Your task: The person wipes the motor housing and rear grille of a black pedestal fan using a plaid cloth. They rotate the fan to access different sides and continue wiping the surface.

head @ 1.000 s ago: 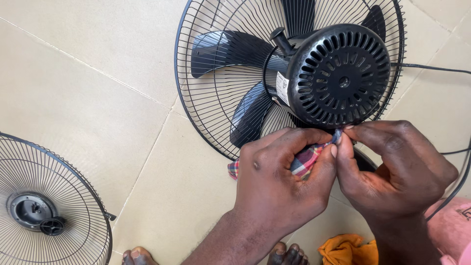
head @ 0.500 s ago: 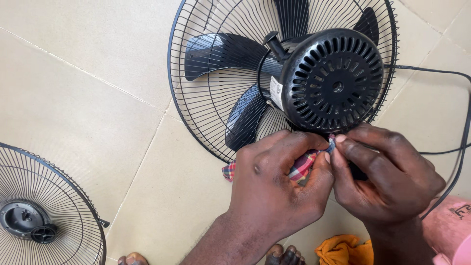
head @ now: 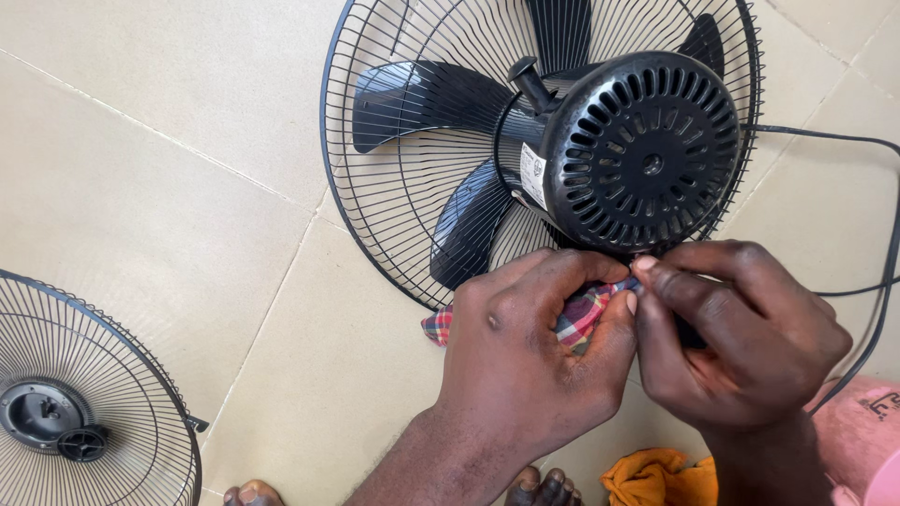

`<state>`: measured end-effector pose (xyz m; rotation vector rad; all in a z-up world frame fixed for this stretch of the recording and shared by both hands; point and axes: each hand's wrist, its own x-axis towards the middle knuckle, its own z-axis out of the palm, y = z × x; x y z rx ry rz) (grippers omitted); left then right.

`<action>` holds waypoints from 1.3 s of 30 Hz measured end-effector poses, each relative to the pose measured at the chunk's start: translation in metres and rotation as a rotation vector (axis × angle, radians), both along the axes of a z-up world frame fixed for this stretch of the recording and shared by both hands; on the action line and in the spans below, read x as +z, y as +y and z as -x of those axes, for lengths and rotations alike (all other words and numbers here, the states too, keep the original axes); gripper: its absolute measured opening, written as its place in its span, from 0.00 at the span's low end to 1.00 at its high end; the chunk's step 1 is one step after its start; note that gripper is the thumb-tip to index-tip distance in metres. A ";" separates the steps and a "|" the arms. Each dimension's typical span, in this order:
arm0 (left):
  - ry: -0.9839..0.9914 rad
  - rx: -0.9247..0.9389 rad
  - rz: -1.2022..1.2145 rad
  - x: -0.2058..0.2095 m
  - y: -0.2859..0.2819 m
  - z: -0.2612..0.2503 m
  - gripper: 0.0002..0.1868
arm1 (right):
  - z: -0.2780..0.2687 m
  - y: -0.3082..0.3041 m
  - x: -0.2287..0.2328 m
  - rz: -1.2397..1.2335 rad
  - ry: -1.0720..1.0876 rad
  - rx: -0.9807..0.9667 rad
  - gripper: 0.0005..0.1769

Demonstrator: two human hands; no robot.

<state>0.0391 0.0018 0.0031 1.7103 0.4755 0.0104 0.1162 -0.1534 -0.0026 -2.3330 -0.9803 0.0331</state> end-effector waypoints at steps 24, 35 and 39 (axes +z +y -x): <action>-0.055 0.104 0.264 -0.015 -0.021 0.024 0.15 | 0.026 0.037 0.025 0.128 0.039 -0.315 0.12; 0.282 0.355 0.651 -0.003 -0.033 0.012 0.10 | 0.040 0.019 0.012 -0.201 0.537 -0.605 0.08; 0.159 0.386 0.676 -0.002 -0.043 0.018 0.15 | 0.033 0.022 0.011 -0.220 0.536 -0.632 0.07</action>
